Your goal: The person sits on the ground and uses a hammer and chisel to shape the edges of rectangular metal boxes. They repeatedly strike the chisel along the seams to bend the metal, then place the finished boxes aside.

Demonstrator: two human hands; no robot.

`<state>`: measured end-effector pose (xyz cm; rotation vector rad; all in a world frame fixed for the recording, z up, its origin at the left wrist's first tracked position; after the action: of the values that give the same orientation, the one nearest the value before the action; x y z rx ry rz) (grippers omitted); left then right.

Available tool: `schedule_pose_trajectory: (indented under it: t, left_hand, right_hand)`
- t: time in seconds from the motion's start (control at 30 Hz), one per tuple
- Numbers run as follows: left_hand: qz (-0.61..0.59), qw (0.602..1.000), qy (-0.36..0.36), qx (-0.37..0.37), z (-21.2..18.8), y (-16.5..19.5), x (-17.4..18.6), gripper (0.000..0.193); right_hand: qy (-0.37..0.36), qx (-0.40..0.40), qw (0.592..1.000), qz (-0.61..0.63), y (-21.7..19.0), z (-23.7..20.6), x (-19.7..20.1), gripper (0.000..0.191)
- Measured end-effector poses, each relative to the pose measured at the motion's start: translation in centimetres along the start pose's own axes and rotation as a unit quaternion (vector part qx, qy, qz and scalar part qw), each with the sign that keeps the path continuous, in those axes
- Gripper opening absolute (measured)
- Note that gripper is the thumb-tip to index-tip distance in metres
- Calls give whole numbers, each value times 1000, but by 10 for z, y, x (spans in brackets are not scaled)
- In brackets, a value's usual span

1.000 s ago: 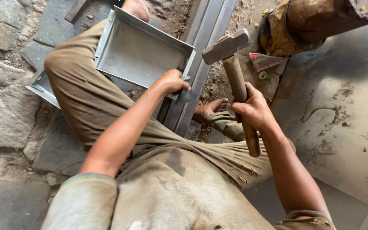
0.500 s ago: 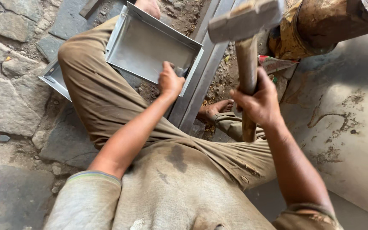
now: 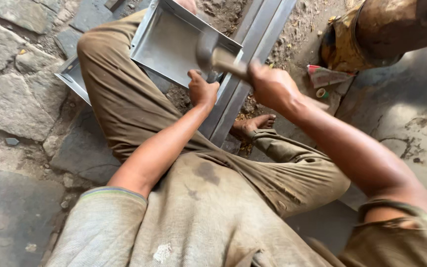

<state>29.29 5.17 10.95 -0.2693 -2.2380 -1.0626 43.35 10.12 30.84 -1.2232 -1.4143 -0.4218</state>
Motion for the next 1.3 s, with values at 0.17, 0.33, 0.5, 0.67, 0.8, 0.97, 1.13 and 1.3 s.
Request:
schedule_pose_trajectory:
  t: [0.17,0.33,0.5,0.67,0.8,0.97,1.13,1.3]
  left_hand:
    - [-8,999,-30,-12,-6,4,3,60]
    - [-164,967,54,-190,-7,0,56,45]
    - [-572,783,-242,-19,-1,-56,102,45]
    - [-468,873,-60,124,6,-96,67,66]
    - [-241,966,81,48,29,-96,38,107]
    - [-449,858,-68,240,44,-101,25,66]
    - [-513,822,-145,200,37,-94,29,33]
    - [-503,821,-167,212,36,-100,28,22]
  right_hand:
    - [-128,-140,982,-21,53,-42,-22,25]
    - [-188,-428,829,307,29,-142,-86,60]
    - [-160,-292,885,326,5,-171,-159,63]
    - [-76,-190,974,92,16,-82,-114,34]
    - [-75,-101,992,20,12,52,-109,28]
    - [-165,-104,973,-123,9,108,-167,23]
    - [-95,-100,985,-100,17,91,-143,16]
    - [191,-125,964,138,96,36,-48,18]
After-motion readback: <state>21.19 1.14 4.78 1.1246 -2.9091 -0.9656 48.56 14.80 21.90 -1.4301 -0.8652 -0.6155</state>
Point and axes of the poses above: each hand's wrist, its own z-axis towards the middle knuckle, its own x-axis out of the back of the hand, y = z × x, the point moved 4 cm from there along z, towards the middle knuckle, and after that the axes turned 9 degrees about z, right-handed, at the moved point
